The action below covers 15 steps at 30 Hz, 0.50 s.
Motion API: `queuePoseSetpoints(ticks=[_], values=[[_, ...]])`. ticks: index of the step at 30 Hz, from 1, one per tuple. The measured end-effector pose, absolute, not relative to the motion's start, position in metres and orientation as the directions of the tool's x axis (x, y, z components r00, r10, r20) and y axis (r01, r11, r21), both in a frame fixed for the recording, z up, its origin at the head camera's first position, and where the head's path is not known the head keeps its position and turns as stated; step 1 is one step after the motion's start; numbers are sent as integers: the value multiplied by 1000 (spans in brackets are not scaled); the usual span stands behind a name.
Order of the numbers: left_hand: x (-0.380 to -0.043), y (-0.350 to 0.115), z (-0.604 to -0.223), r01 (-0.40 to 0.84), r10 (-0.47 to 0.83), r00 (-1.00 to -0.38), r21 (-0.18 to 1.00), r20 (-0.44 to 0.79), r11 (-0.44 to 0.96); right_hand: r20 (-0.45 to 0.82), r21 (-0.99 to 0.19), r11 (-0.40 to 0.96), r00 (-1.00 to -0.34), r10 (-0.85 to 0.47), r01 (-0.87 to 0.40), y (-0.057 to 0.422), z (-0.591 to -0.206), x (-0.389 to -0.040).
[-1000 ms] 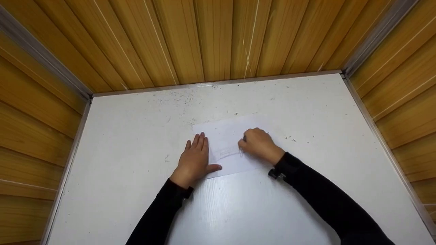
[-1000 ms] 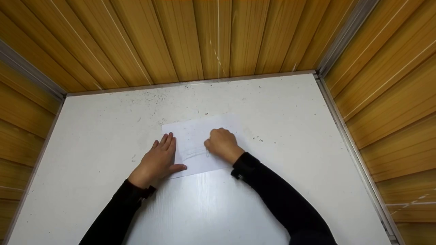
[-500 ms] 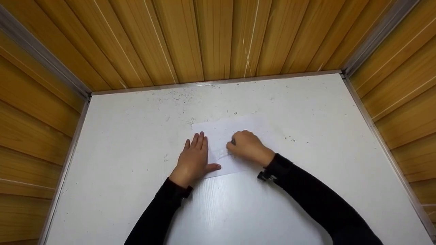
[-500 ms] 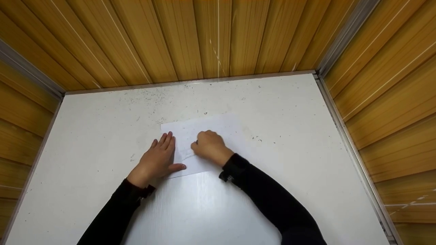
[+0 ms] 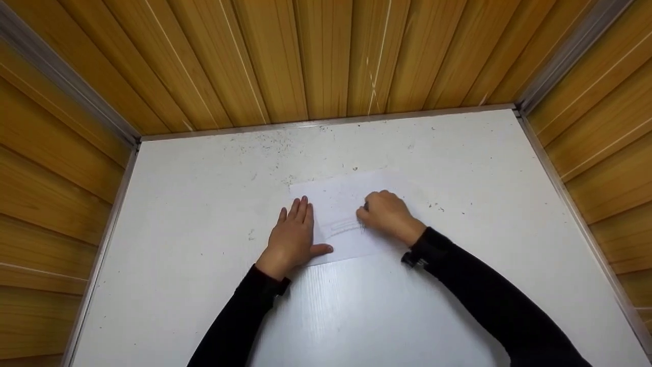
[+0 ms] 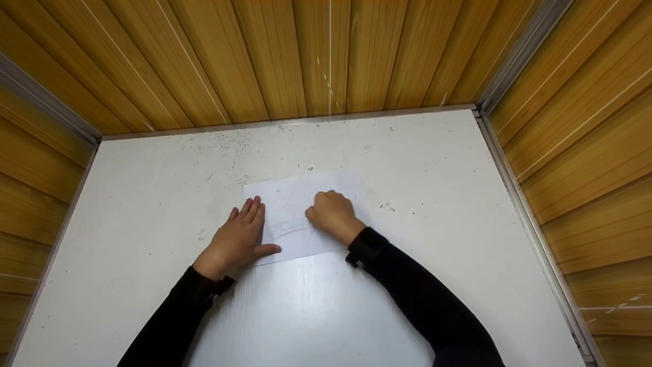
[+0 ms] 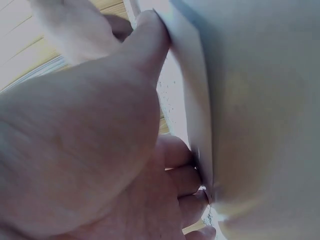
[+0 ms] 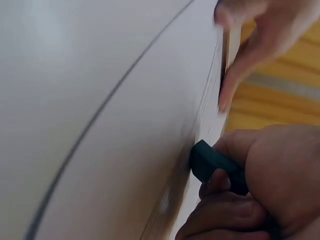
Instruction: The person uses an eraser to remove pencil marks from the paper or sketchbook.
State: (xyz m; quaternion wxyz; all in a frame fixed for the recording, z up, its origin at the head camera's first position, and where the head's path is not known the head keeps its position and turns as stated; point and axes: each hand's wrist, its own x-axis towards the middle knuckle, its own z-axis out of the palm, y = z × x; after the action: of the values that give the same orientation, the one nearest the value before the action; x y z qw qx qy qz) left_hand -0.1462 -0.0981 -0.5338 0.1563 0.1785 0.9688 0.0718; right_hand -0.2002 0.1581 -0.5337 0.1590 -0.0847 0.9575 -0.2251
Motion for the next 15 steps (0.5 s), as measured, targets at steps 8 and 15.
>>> queuePoseSetpoints(ticks=[8, 15], values=[[-147, -99, -533, 322, 372, -883, 206, -288, 924, -373, -404, 914, -920, -119, 46, 219, -524, -207], [-146, -104, -533, 330, 385, -879, 225, -282, 917, -338, -465, 885, -927, -163, 14, 167, -518, -200]])
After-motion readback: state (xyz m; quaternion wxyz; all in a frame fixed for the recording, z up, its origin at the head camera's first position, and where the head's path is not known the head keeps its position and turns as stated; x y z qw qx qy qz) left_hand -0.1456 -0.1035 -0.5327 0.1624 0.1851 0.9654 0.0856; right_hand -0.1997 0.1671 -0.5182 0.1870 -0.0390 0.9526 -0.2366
